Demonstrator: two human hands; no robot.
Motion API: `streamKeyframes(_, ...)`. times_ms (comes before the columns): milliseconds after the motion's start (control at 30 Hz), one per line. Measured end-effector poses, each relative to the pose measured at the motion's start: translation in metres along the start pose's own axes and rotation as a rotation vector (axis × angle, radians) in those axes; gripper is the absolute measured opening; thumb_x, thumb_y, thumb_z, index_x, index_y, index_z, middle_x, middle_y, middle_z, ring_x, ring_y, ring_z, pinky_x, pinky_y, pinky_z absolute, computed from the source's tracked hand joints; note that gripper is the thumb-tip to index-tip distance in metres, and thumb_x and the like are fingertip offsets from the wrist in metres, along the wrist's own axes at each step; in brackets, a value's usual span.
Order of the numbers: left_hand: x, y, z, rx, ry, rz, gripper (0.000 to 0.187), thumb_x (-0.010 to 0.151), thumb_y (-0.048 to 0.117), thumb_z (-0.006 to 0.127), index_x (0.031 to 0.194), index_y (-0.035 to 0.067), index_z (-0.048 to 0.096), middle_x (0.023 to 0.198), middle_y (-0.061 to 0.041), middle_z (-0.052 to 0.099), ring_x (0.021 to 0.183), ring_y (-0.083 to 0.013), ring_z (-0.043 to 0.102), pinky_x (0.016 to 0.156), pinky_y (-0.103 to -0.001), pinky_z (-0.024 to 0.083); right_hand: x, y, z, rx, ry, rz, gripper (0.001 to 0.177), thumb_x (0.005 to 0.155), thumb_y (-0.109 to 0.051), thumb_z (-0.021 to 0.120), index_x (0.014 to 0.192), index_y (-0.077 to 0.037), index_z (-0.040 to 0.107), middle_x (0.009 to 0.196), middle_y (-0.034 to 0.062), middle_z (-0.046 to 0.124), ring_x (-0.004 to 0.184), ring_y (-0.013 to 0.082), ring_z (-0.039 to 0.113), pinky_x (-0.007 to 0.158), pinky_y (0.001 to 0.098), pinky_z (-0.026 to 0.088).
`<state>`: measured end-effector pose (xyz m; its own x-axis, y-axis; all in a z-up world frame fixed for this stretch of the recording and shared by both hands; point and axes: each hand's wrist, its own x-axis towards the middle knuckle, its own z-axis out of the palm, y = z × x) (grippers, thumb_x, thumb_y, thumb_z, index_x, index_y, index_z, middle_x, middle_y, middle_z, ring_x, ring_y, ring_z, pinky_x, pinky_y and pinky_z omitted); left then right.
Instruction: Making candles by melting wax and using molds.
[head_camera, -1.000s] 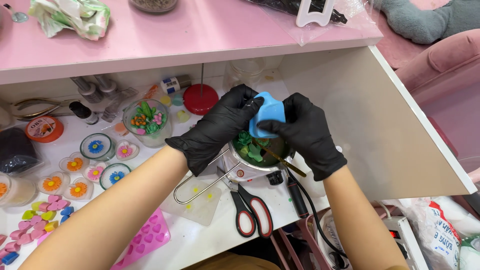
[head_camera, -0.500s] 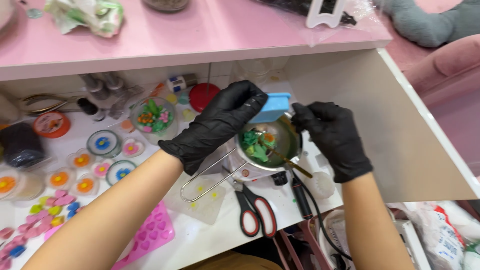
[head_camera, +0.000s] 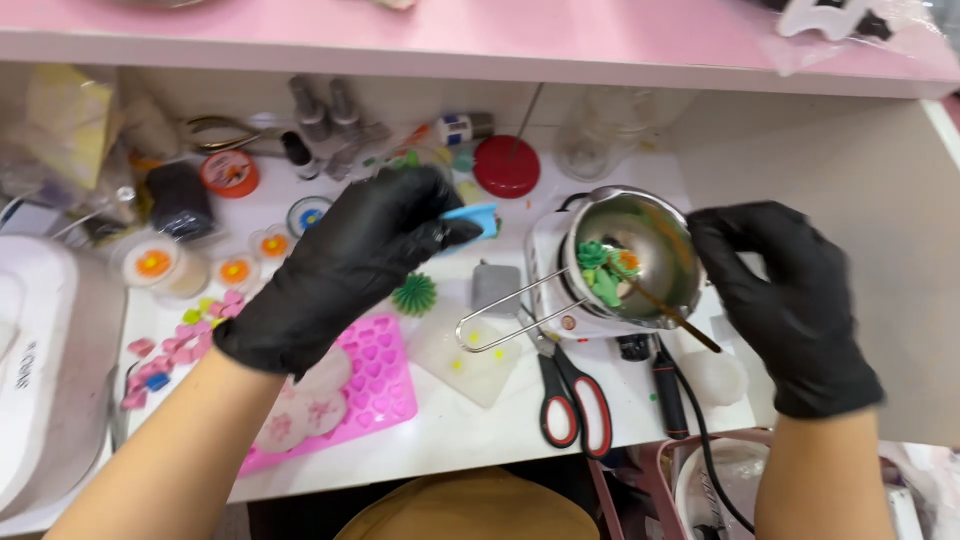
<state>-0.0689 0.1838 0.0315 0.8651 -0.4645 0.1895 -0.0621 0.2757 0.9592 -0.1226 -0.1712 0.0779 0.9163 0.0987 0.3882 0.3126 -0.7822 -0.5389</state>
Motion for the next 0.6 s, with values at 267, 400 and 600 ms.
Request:
streamKeyframes(267,-0.111,-0.018,-0.008,0.629,0.059,-0.124,0.026,0.089,0.018,0.075,0.111,0.005,0.068,0.095,-0.006,0.075,0.090,-0.0162,0.075,0.079,-0.032,0.059,-0.080,-0.016,0.015,0.264,-0.603,-0.005,0.022,0.085,-0.015,0.082,0.105,-0.010,0.076,0.103,0.0020,0.076,0.095,0.0156,0.069,0.082,0.0296,0.058)
streamKeyframes(400,-0.158,-0.034,0.013,0.612,-0.066,-0.171,0.026,0.087,0.023,0.079,0.110,0.011,0.073,0.098,-0.005,0.076,0.089,-0.0198,0.077,0.076,-0.033,0.059,-0.105,-0.044,0.108,0.000,-0.551,-0.050,0.048,0.074,-0.027,0.087,0.118,-0.013,0.072,0.122,0.0090,0.070,0.106,0.0286,0.069,0.084,0.0377,0.057)
streamKeyframes(600,-0.191,-0.078,0.029,0.575,-0.123,-0.048,0.018,0.086,0.014,0.077,0.104,0.011,0.074,0.097,-0.005,0.075,0.087,-0.0208,0.075,0.074,-0.032,0.060,-0.120,-0.035,0.186,-0.131,-0.233,-0.178,0.067,0.068,-0.033,0.091,0.122,-0.008,0.061,0.136,0.0254,0.055,0.124,0.0445,0.055,0.098,0.0507,0.049)
